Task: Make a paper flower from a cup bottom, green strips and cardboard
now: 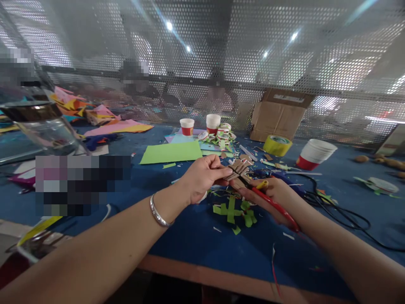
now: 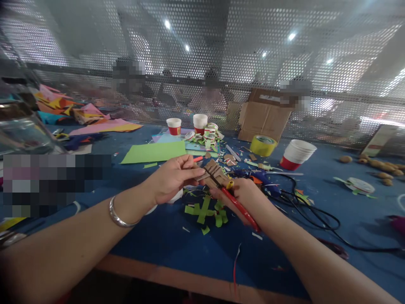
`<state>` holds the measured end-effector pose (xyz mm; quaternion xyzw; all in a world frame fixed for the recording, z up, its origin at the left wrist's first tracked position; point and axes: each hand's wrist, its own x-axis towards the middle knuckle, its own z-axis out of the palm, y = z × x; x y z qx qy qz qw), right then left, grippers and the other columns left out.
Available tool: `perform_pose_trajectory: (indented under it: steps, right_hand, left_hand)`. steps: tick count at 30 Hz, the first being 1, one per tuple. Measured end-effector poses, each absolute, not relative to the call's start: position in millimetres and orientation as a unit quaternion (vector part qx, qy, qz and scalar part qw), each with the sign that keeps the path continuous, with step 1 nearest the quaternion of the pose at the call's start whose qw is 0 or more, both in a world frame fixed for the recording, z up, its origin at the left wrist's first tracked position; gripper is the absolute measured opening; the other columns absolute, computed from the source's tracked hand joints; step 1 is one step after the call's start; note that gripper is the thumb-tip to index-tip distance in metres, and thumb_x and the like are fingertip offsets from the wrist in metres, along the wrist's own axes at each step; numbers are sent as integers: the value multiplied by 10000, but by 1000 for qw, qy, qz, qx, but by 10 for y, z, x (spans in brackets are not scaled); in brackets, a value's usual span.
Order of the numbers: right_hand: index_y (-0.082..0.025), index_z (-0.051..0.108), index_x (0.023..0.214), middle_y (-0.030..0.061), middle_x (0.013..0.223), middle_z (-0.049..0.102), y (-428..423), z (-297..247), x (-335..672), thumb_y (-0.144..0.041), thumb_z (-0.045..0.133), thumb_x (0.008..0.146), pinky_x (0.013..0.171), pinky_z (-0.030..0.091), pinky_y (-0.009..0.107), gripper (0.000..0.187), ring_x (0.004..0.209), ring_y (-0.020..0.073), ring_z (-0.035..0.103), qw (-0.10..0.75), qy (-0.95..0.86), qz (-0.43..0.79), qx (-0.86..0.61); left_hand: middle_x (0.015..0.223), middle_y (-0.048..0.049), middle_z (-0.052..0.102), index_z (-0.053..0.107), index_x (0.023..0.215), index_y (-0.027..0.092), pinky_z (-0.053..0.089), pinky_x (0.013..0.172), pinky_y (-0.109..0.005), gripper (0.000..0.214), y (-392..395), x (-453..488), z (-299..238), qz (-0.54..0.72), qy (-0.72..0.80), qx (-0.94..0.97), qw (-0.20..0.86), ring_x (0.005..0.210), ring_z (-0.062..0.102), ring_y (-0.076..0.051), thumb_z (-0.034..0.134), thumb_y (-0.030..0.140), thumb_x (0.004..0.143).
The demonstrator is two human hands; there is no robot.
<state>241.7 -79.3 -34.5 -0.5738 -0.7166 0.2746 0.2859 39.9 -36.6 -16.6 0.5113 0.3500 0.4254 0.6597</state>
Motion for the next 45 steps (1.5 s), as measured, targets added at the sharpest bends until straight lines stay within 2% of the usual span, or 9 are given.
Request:
perform_pose_trajectory:
  steps: [5, 9, 14, 19, 27, 31, 35, 40, 45]
  right_hand:
    - [-178, 732, 714, 9, 530, 618, -757, -327, 2440, -558, 719, 780, 397, 343, 243, 387, 434, 140, 520, 249, -705, 301, -591]
    - [-181, 688, 671, -8, 503, 583, -740, -377, 2456, -566, 749, 741, 401, 327, 231, 396, 450, 135, 519, 261, -702, 318, -581]
    - [-200, 646, 671, -34, 449, 510, -729, -403, 2448, -590, 718, 761, 378, 292, 229, 406, 402, 121, 475, 259, -695, 328, -586]
    - [-216, 569, 622, -49, 409, 465, -708, -369, 2466, -616, 712, 759, 346, 273, 226, 446, 332, 106, 435, 225, -689, 348, -594]
    - [-207, 641, 684, -26, 433, 521, -726, -318, 2440, -593, 698, 774, 336, 289, 242, 400, 328, 127, 475, 207, -669, 342, -627]
    - [-205, 636, 715, -29, 434, 538, -706, -285, 2442, -576, 711, 770, 336, 305, 234, 382, 327, 126, 484, 201, -656, 344, -641]
    - [-209, 558, 647, -41, 388, 484, -676, -246, 2455, -647, 640, 813, 310, 323, 233, 475, 265, 111, 430, 204, -648, 353, -643]
    - [-203, 577, 696, -62, 409, 454, -689, -260, 2435, -695, 593, 848, 298, 335, 209, 515, 272, 84, 403, 277, -632, 395, -606]
    - [-184, 603, 719, -87, 403, 417, -726, -254, 2385, -651, 635, 862, 301, 318, 188, 490, 266, 69, 404, 379, -598, 447, -547]
  left_hand:
    - [581, 78, 518, 311, 680, 203, 385, 542, -205, 404, -330, 397, -180, 414, 375, 532, 637, 606, 661, -96, 668, 65, 809]
    - [608, 70, 531, 322, 700, 205, 378, 552, -218, 383, -311, 406, -193, 393, 394, 540, 632, 605, 653, -96, 652, 50, 816]
    - [609, 69, 542, 335, 717, 205, 344, 537, -220, 353, -289, 399, -201, 395, 385, 564, 614, 547, 594, -71, 630, 50, 834]
    - [586, 79, 529, 338, 713, 202, 324, 521, -210, 354, -271, 406, -213, 400, 375, 572, 610, 536, 576, -61, 615, 23, 842]
    - [601, 67, 541, 339, 726, 207, 336, 505, -215, 364, -283, 407, -194, 403, 385, 587, 588, 526, 570, -66, 635, 27, 838]
    - [634, 60, 521, 348, 742, 211, 384, 483, -202, 356, -285, 375, -172, 412, 389, 585, 581, 565, 567, -80, 660, 63, 832]
    - [706, 53, 516, 412, 818, 208, 522, 542, -241, 284, -294, 353, -149, 441, 400, 559, 577, 634, 561, -99, 676, 101, 825]
    - [807, 16, 580, 499, 901, 184, 579, 657, -292, 267, -287, 348, -167, 480, 388, 566, 546, 719, 599, -118, 693, 70, 757]
    - [821, -16, 662, 615, 872, 174, 519, 699, -256, 143, -352, 363, -202, 478, 366, 682, 415, 737, 620, -122, 729, 164, 787]
